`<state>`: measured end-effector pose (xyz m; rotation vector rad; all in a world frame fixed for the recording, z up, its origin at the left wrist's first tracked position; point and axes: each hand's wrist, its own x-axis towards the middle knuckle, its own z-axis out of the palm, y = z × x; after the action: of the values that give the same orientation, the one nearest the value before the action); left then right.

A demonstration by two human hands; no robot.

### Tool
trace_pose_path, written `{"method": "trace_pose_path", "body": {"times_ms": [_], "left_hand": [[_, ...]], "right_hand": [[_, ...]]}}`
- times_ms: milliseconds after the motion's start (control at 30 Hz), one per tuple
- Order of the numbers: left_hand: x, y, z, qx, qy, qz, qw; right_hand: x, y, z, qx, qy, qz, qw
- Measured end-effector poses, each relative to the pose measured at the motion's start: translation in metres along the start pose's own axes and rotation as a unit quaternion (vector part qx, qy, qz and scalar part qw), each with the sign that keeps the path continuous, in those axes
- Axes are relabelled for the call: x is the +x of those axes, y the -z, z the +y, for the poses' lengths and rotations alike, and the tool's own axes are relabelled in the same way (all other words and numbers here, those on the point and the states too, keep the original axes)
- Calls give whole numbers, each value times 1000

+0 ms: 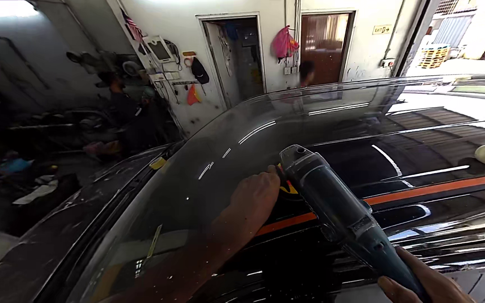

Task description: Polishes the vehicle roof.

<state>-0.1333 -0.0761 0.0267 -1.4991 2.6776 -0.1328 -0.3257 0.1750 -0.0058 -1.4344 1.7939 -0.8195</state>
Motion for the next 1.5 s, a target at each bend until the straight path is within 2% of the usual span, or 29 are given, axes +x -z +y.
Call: {"method": "trace_pose_path", "body": {"times_ms": [533,700,867,1033,1300,1500], "left_hand": [[-85,-72,-152,-93,180,-39,978],[-107,-89,-172,-98,197,-48,974],[-113,-82,-158,-104,202,-74,971],[-95,-68,-138,-90,163,-72,980],[-47,-22,-66,-38,92,-81,992],[-18,-5,-4,-5,3,-28,1000]], "right_hand": [[63,-104,-64,-89,72,-133,985],[64,-124,-73,-117,77,-152,978],[50,-117,-75,-139,71,-148,976],[36,-103,-67,-133,43,-116,983],[4,-65,-32,-72,14,-21,997],[-27,-31,1,-27,-15,37,999]]}}
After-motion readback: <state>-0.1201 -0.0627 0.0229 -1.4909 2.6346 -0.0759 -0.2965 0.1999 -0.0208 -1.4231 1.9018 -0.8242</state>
